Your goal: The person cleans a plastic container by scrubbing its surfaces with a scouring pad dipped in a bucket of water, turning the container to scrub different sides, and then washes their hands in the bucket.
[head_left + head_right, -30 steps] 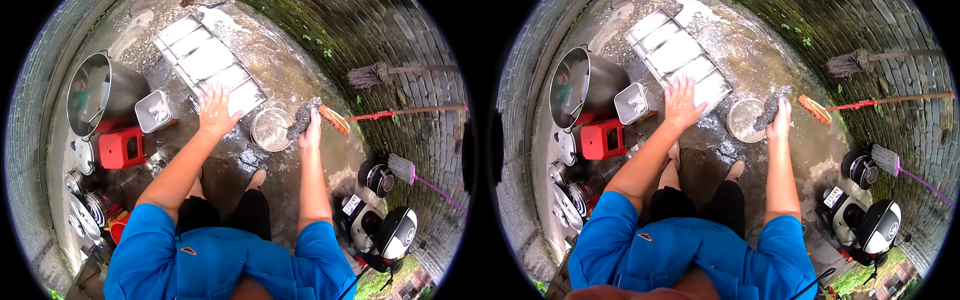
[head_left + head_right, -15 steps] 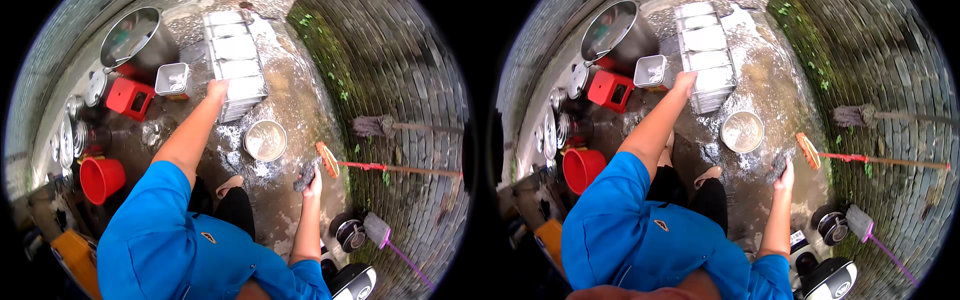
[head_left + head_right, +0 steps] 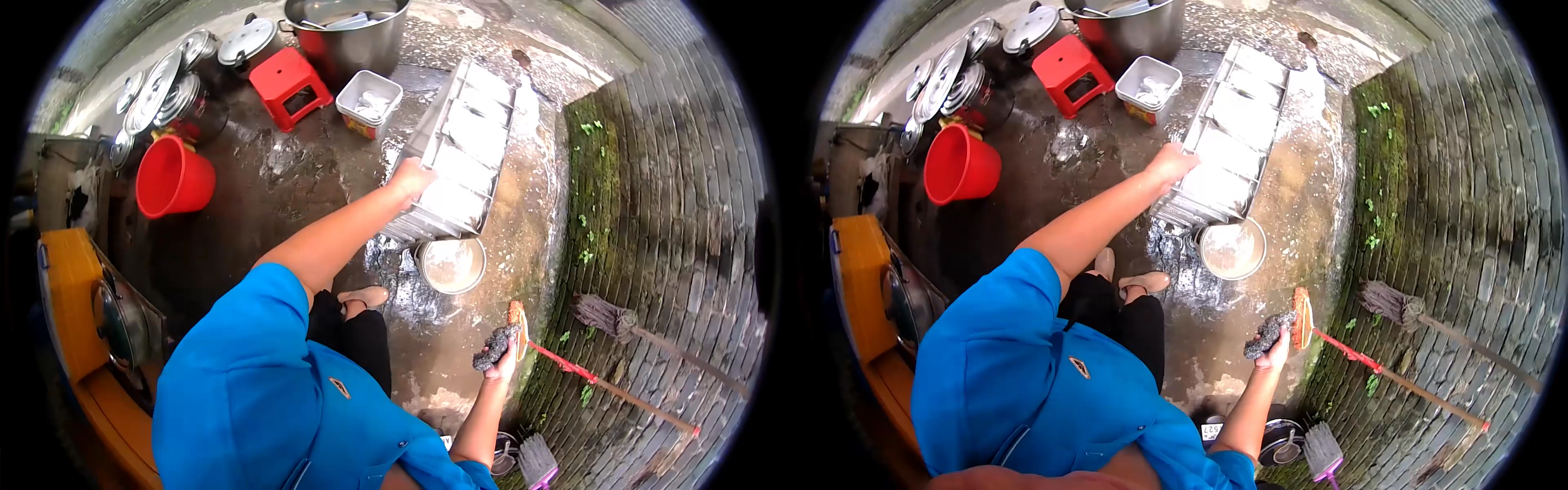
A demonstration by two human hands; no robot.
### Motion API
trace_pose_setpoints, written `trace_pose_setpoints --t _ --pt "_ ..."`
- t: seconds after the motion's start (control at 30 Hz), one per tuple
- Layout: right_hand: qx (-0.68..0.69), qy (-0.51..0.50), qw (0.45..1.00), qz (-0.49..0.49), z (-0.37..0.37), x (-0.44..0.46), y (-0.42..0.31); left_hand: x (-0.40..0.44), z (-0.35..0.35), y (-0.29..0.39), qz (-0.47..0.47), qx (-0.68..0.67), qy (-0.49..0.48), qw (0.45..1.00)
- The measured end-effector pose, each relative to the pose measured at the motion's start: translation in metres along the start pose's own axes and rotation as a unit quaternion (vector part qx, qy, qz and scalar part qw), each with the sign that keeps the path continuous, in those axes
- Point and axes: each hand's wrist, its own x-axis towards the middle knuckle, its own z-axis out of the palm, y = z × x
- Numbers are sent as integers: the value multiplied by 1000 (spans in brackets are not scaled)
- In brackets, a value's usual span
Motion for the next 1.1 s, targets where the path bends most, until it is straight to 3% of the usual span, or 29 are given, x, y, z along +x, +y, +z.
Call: trace_pose_setpoints --t 0.2,0.27,0.37,0.47,0.53,0.57,0.67,0.73,0.83,0.93,1.0,1.1 --pt "-33 -55 998 -19 27 0 -26 -105 -44 36 -66 4 92 994" --pt "-71 -88 992 46 37 -2 -40 -135 -65 31 -74 -123 100 985" --pt "-72 -25 997 9 73 2 -50 -175 -97 28 -91 -186 174 963" --pt "-182 30 983 -3 92 19 -61 -213 -122 -3 -37 -326 260 908" --pt "-202 -53 978 27 78 60 -79 -231 -138 -3 -26 -378 335 863" --pt "-227 -48 973 4 83 66 -85 -240 -144 -1 -17 -385 342 857" --pt "-249 -58 967 -16 110 60 -96 -272 -154 5 74 -484 427 760" --pt "-247 -108 963 -24 121 63 -105 -273 -150 -11 38 -537 410 736" --pt "-245 -106 963 -36 144 62 -116 -268 -147 -26 -9 -624 324 711" --pt "-260 -126 956 -58 167 55 -120 -245 -154 -89 0 -654 254 712" --pt "-239 -115 961 -79 180 58 -114 -239 -162 -96 -16 -669 237 704" --pt "-277 -135 948 -86 187 54 -102 -232 -177 -96 44 -715 264 646"
